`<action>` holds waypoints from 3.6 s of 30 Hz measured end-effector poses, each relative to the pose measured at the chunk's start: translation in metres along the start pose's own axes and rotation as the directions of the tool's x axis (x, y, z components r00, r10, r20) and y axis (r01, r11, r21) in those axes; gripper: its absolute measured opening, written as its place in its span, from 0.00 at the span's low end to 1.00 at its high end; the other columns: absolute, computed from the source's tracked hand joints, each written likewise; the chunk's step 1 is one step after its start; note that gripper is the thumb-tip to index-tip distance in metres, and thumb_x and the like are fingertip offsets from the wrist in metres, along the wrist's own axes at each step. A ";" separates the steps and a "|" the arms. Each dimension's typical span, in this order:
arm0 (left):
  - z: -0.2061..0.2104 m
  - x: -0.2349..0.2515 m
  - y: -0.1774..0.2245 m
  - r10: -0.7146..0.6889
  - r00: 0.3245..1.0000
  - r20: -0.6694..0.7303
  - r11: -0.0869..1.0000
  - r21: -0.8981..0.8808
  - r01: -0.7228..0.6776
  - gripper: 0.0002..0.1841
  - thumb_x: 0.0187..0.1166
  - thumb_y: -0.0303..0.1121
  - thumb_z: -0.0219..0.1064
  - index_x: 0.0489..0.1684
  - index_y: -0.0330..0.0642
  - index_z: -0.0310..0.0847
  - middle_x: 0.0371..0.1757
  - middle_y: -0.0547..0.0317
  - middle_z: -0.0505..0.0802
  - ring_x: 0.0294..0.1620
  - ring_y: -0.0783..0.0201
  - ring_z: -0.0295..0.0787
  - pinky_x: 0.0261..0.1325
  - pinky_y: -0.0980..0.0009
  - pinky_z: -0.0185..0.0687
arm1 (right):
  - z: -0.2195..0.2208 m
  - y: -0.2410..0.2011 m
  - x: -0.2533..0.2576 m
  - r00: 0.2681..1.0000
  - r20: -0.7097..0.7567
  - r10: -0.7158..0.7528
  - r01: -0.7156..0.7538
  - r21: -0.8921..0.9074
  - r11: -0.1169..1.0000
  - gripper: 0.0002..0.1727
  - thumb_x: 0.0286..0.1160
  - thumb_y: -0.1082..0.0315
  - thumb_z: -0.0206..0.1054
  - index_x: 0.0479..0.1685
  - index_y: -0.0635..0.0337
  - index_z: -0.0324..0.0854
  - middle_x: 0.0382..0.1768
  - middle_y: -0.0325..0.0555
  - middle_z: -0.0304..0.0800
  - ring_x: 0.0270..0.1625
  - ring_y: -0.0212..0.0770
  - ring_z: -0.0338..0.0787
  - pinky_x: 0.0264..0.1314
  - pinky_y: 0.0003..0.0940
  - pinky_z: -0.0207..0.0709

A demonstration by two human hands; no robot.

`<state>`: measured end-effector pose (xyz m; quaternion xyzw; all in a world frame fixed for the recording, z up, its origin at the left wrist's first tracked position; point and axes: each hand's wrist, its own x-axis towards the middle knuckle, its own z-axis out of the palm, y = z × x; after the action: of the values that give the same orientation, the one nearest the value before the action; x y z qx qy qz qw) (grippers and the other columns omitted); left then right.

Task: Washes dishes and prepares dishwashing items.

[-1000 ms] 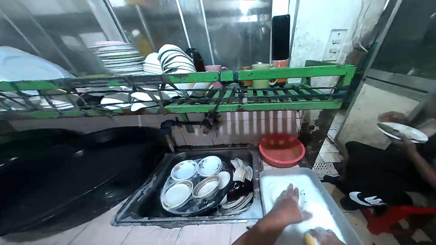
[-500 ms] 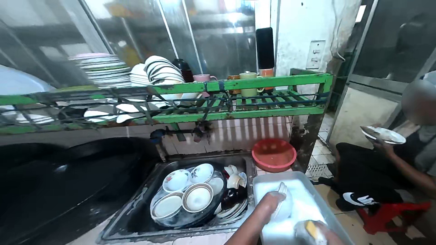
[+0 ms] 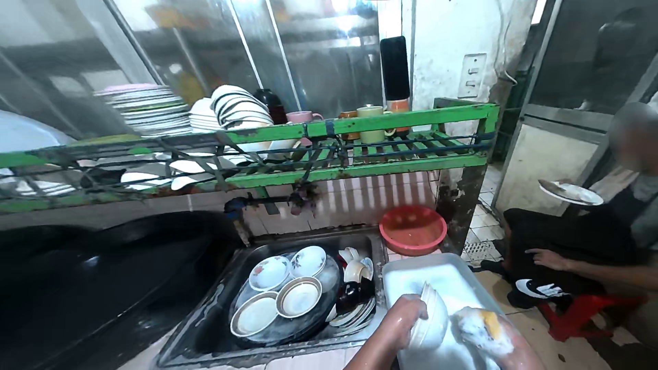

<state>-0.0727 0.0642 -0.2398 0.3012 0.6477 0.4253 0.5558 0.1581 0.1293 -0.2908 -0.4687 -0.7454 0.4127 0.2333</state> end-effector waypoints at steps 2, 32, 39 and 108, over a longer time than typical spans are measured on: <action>0.003 0.001 -0.001 -0.019 0.994 0.110 0.971 0.240 -0.009 0.15 0.69 0.22 0.67 0.54 0.34 0.82 0.41 0.52 0.87 0.38 0.62 0.82 0.40 0.62 0.79 | -0.006 -0.010 -0.010 0.999 -0.042 0.010 -0.009 0.030 1.000 0.41 0.61 0.62 0.83 0.75 0.74 0.74 0.68 0.66 0.84 0.73 0.54 0.84 0.82 0.49 0.72; 0.020 -0.050 0.017 0.253 0.965 0.070 0.957 -0.165 -0.239 0.23 0.73 0.17 0.61 0.70 0.31 0.70 0.53 0.50 0.88 0.50 0.66 0.87 0.54 0.67 0.85 | 0.027 -0.107 -0.005 0.893 -0.331 -0.305 0.332 0.025 0.943 0.39 0.65 0.61 0.78 0.73 0.80 0.73 0.68 0.68 0.85 0.72 0.51 0.86 0.79 0.43 0.77; 0.026 -0.057 0.009 0.212 0.969 0.126 0.969 0.106 -0.225 0.27 0.74 0.19 0.65 0.76 0.30 0.72 0.65 0.40 0.87 0.63 0.56 0.85 0.68 0.58 0.79 | 0.009 -0.113 0.054 0.965 -0.104 0.242 -0.219 0.190 0.957 0.27 0.83 0.68 0.65 0.78 0.72 0.70 0.69 0.66 0.82 0.71 0.54 0.83 0.77 0.50 0.73; -0.023 -0.011 0.028 0.399 0.883 -0.246 0.906 -0.043 -0.421 0.21 0.90 0.32 0.55 0.80 0.42 0.75 0.72 0.49 0.86 0.68 0.61 0.85 0.72 0.61 0.80 | 0.045 -0.120 0.025 0.940 0.296 -0.171 0.298 -0.464 0.834 0.33 0.73 0.50 0.71 0.77 0.56 0.79 0.78 0.59 0.78 0.85 0.64 0.69 0.86 0.64 0.58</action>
<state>-0.0953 0.0626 -0.2092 0.3528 0.6086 0.5958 0.3876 0.0529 0.1078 -0.2169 -0.3637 -0.9016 0.2264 0.0596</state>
